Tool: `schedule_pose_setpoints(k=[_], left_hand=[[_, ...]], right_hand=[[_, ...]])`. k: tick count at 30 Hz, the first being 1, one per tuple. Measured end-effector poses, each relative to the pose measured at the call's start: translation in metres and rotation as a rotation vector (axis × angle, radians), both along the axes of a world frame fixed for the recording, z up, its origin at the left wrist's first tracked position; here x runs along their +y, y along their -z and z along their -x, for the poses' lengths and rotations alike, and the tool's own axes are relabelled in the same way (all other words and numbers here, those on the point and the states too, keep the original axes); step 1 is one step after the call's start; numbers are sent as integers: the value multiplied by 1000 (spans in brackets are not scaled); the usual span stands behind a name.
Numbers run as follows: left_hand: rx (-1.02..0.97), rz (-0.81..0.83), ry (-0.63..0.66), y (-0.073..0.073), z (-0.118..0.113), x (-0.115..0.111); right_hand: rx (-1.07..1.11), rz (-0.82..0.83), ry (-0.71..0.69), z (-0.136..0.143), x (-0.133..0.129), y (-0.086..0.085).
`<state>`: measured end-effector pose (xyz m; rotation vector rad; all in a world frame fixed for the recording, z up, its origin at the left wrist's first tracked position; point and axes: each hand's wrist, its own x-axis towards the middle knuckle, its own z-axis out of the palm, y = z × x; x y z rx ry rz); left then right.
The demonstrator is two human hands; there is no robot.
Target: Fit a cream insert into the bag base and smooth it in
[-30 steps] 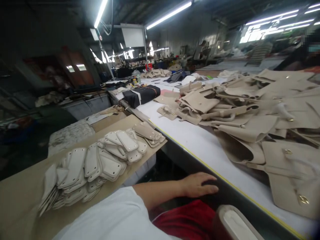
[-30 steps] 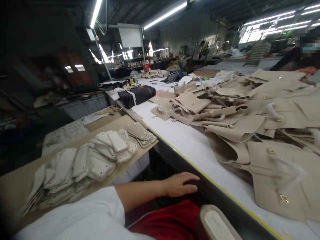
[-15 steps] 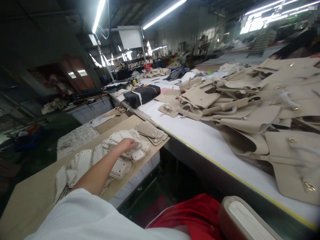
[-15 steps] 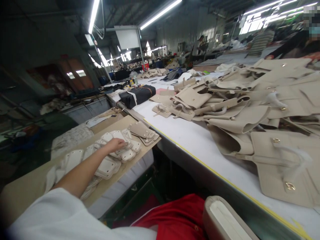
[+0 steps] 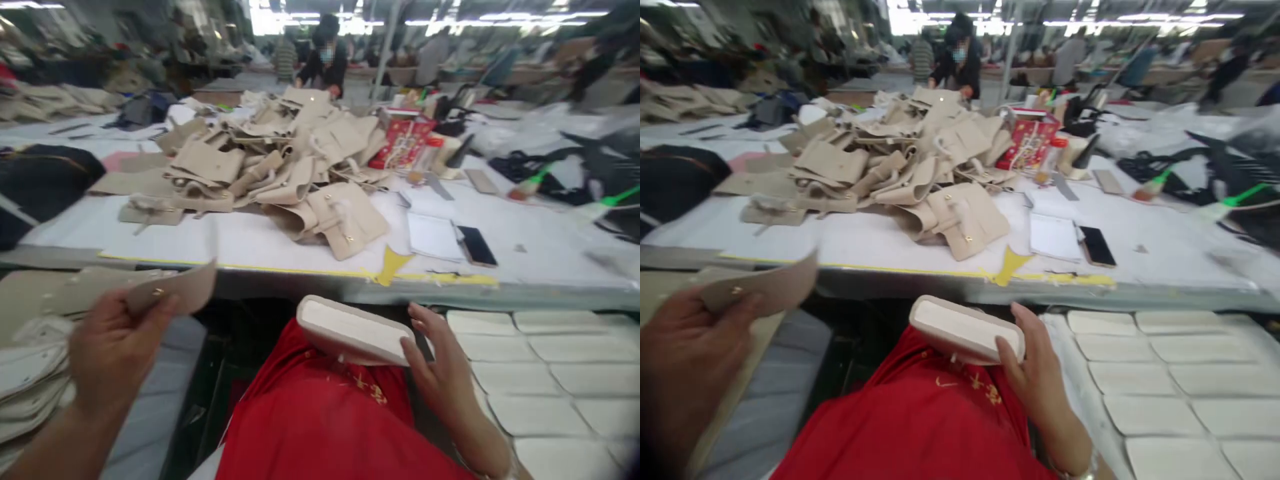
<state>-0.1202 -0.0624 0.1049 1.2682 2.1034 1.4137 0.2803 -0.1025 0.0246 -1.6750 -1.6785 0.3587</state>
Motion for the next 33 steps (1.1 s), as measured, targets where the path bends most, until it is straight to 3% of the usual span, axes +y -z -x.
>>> schedule_pose_setpoints(k=[2, 3, 6, 9, 12, 14, 16, 20, 22, 28, 33], left_hand=[[-325, 105, 398, 18, -59, 5], [-453, 187, 536, 29, -83, 7], [-694, 423, 715, 63, -127, 13], [-789, 526, 708, 91, -141, 15], [-820, 552, 665, 107, -145, 20], [-773, 527, 655, 110, -147, 26], [-590, 498, 667, 110, -148, 35], [10, 518, 711, 111, -141, 57], [145, 565, 724, 114, -136, 65], [51, 745, 746, 127, -132, 75], [39, 839, 709, 125, -136, 81]], right_hand=[[179, 77, -32, 2, -9, -1], [278, 163, -42, 3, -15, -1], [516, 536, -87, -3, -36, 1], [721, 769, -110, -15, -54, 7], [926, 764, -99, -27, -55, 12], [997, 762, -120, -35, -46, 14], [988, 768, -121, -42, -33, 16], [691, 710, 49, -55, -7, 26], [555, 702, 113, -59, 1, 33], [608, 755, 66, -68, 9, 42], [662, 778, 79, -71, 9, 40]])
